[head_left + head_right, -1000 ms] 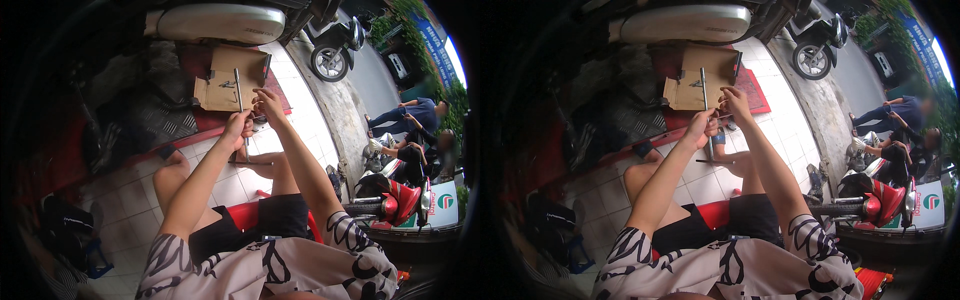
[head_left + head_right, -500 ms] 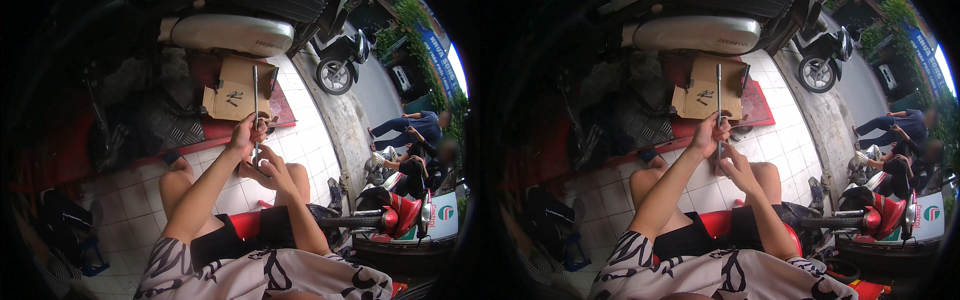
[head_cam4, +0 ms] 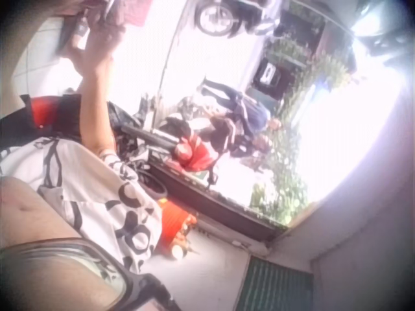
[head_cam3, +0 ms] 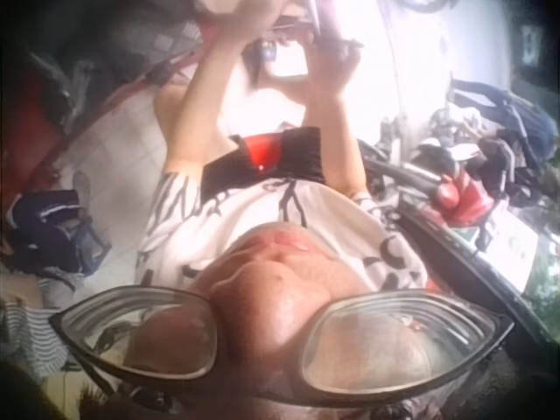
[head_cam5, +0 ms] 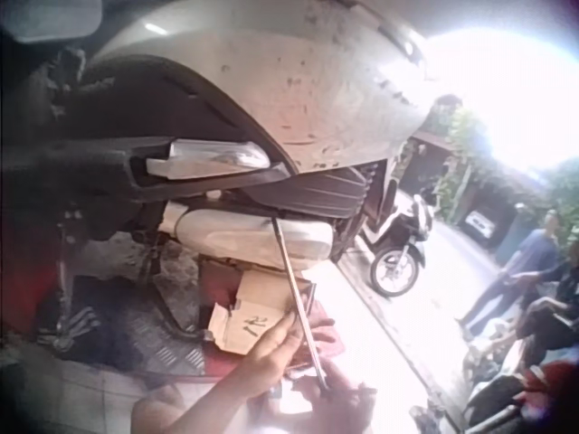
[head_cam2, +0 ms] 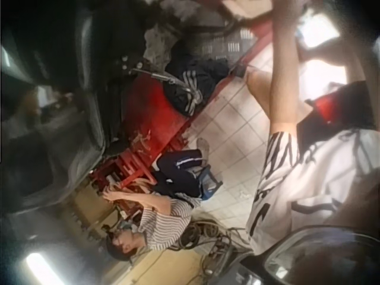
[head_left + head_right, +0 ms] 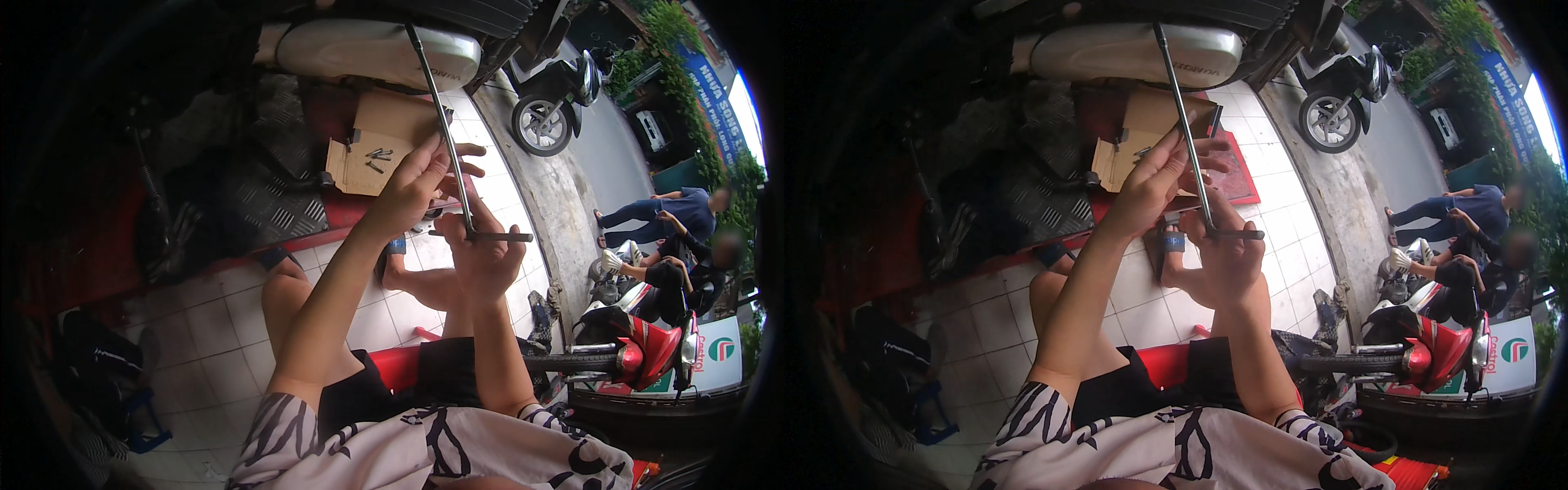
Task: The person uses a T-handle wrench to loosen and remove bolts from the underside of a scooter. They place the removed bolts on a piece of cardboard on the floor and continue to work on the scooter's undercarriage.
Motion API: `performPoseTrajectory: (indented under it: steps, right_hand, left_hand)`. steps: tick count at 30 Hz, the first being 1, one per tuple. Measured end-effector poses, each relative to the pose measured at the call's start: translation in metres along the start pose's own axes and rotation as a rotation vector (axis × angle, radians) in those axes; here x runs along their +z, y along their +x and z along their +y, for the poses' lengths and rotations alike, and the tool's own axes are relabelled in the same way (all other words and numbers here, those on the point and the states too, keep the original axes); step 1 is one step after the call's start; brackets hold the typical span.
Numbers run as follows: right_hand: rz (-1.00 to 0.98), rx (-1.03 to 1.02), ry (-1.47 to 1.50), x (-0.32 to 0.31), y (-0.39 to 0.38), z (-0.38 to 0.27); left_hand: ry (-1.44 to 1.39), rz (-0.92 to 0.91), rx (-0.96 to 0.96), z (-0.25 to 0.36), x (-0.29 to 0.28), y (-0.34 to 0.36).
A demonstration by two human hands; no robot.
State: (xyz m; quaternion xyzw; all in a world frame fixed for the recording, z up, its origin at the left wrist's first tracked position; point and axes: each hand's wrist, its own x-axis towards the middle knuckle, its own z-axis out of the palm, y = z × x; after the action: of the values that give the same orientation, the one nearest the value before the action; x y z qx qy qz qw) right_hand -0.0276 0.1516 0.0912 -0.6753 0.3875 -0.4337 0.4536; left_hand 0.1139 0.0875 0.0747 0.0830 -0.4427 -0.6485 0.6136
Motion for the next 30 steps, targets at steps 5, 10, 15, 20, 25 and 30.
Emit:
performPoseTrajectory:
  steps: [5,10,15,20,25,30]
  right_hand:
    - [-0.021,-0.043,0.571,-0.003,0.012,0.008]
    - [0.028,0.010,0.341,0.007,0.029,-0.012]
    - [-0.099,0.004,0.782,-0.012,0.046,-0.032]
    - [0.074,0.146,1.215,-0.018,0.052,-0.045]
    - [-0.077,0.057,1.096,-0.003,0.058,-0.043]
    - [0.096,-0.079,0.545,-0.027,0.062,-0.038]
  left_hand:
    - [0.145,-0.005,0.102,0.005,0.011,0.005]
    - [0.204,0.020,-0.017,0.004,0.008,0.002]
    - [0.251,0.023,-0.018,0.016,0.023,-0.006]
    - [0.143,0.000,0.011,0.018,0.030,-0.005]
    - [0.216,0.029,0.036,0.027,0.028,-0.005]
    - [0.395,0.047,0.059,0.028,0.034,-0.007]
